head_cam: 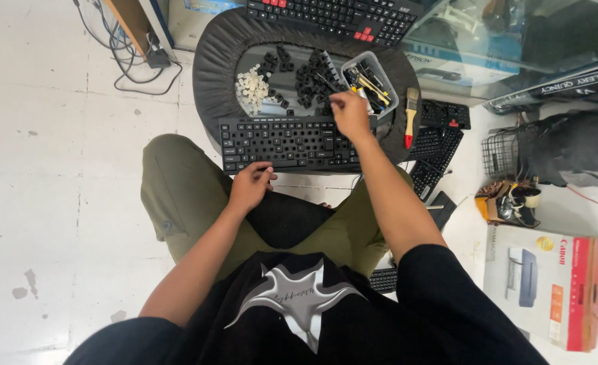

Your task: Assembling a computer keyboard by manually installing keycaps and components into the frame.

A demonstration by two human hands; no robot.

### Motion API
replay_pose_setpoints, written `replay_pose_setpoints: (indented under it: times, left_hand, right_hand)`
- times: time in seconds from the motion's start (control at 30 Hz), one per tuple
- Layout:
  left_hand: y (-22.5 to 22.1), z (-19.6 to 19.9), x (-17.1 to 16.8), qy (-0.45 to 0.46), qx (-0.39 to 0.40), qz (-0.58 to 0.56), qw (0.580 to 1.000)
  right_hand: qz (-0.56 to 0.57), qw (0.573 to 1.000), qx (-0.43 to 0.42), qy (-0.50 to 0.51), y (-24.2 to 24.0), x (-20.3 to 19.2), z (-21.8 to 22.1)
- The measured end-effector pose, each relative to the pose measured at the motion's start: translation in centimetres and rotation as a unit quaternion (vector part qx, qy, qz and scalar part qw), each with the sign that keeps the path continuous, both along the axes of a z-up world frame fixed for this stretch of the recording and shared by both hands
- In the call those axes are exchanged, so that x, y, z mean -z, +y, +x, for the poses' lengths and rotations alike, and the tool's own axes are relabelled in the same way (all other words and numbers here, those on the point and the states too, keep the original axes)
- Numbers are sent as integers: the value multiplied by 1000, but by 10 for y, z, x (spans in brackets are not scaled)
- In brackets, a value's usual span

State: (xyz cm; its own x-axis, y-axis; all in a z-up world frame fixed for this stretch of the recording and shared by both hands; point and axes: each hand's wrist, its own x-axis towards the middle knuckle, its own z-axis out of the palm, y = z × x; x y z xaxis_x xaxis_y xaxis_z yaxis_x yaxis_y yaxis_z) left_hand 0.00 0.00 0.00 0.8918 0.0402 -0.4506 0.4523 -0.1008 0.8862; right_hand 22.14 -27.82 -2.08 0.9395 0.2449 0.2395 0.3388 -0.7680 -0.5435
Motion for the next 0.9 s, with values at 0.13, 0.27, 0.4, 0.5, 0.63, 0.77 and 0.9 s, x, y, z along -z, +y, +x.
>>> replay_pose_setpoints:
  times: [0.13, 0.27, 0.4, 0.5, 0.63, 0.77, 0.9]
  left_hand:
    - [0, -2, 4, -6, 3, 5, 1000]
    - [0, -3, 2, -7, 0, 1, 1000]
    - [-2, -2, 3, -2, 1, 5, 1000]
    - [-1, -2, 3, -9, 3, 20, 1000]
    - [-2, -1, 5, 1, -2, 1, 1000]
    - [-4, -1, 4, 3, -3, 7, 1000]
    - [-4, -2, 0, 4, 0, 8, 1000]
  right_hand:
    - [-14, 1000, -19, -21, 27, 16, 18]
    - [-3, 999, -46, -21, 60, 9, 24]
    - [-59, 992, -113, -15, 76, -2, 25]
    - [-130, 980, -151, 6, 79, 12, 34]
    - [-156, 976, -147, 29, 80, 19, 37]
    - [-232, 960, -156, 1, 77, 24, 37]
    - [-169, 978, -120, 11, 76, 11, 32]
